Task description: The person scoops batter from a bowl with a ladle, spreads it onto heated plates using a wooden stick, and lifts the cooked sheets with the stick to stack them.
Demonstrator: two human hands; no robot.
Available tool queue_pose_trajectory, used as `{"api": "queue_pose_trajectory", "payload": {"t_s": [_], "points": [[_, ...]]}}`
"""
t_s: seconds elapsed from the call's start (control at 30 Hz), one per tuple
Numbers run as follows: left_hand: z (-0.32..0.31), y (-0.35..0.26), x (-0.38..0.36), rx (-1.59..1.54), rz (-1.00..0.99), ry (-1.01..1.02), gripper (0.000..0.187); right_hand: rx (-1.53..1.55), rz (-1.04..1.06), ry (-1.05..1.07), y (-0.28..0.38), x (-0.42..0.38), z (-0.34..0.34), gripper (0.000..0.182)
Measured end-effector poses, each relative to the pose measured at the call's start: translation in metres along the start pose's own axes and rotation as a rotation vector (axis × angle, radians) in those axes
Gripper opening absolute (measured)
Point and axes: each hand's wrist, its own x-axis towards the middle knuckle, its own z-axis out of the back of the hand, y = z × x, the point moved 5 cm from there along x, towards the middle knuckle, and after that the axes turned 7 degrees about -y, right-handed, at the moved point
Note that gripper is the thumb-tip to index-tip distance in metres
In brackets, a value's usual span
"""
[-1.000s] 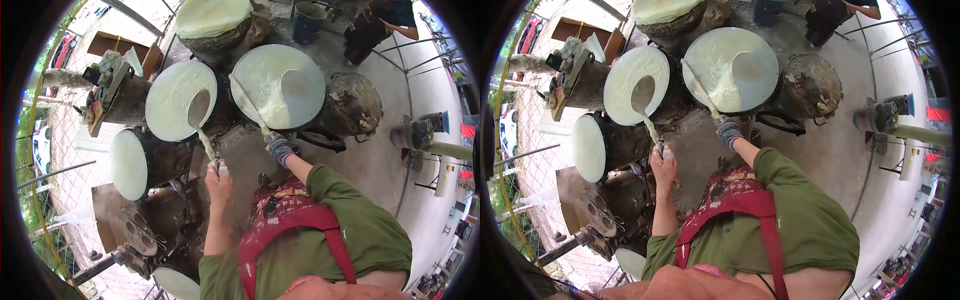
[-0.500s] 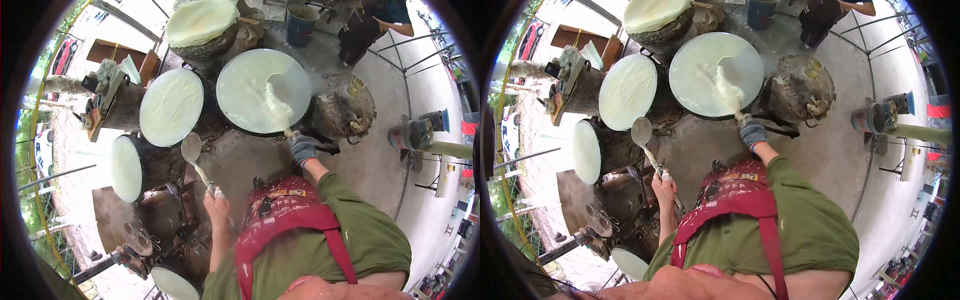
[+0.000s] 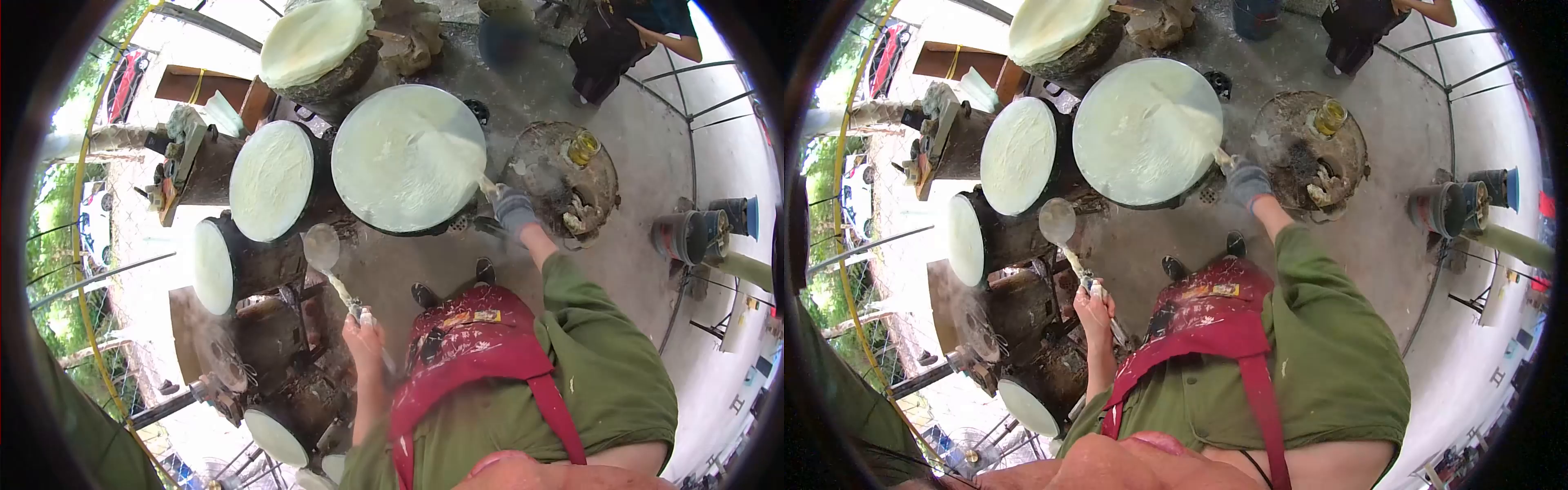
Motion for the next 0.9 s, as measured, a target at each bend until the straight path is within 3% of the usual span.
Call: {"api": "queue_pose_trajectory", "payload": {"t_s": [0.07, 0.13, 0.27, 0.33, 0.4, 0.47, 0.53, 0.63, 0.67, 0.73, 0.8, 0.9], "points": [[-0.009, 0.001, -0.004, 0.003, 0.04, -0.021, 0.014, 0.023, 0.363, -0.035, -0.011, -0.01, -0.036, 0.03], [-0.014, -0.002, -0.005, -0.012, 0.069, -0.02, 0.013, -0.403, 0.595, 0.181, -0.004, -0.042, -0.056, 0.036], [-0.02, 0.0, -0.01, -0.035, 0.101, -0.019, 0.009, 0.178, 0.143, 0.125, -0.078, -0.019, -0.062, 0.053], [-0.021, 0.004, -0.012, -0.018, 0.13, -0.032, 0.009, 0.131, 0.058, 0.073, -0.041, 0.029, 0.008, 0.055], [-0.022, 0.007, -0.015, -0.019, 0.153, -0.074, 0.01, 0.003, 0.05, 0.109, 0.0, 0.084, 0.046, 0.056], [-0.027, 0.01, -0.02, -0.009, 0.152, -0.118, 0.016, 0.026, 0.192, 0.017, 0.007, 0.149, 0.022, 0.055], [-0.032, 0.01, -0.022, 0.025, 0.141, -0.084, 0.016, -0.036, 0.088, -0.009, 0.064, 0.163, 0.054, 0.051], [-0.038, 0.005, -0.021, 0.048, 0.131, -0.072, 0.015, 0.085, 0.48, -0.296, 0.094, 0.115, 0.031, 0.045], [-0.039, 0.005, -0.019, 0.044, 0.133, -0.074, 0.014, 0.059, 0.374, -0.08, 0.093, 0.088, 0.027, 0.041], [-0.042, -0.001, -0.016, 0.019, 0.127, -0.061, 0.012, 0.415, 0.398, -0.128, 0.069, 0.027, 0.052, 0.04], [-0.044, -0.007, -0.017, -0.015, 0.127, -0.045, 0.01, 0.873, 0.203, -0.281, -0.005, -0.005, 0.022, 0.038], [-0.058, -0.011, -0.01, 0.013, 0.062, -0.036, 0.013, 1.33, -0.776, 0.28, -0.07, -0.048, -0.067, 0.03]]}}
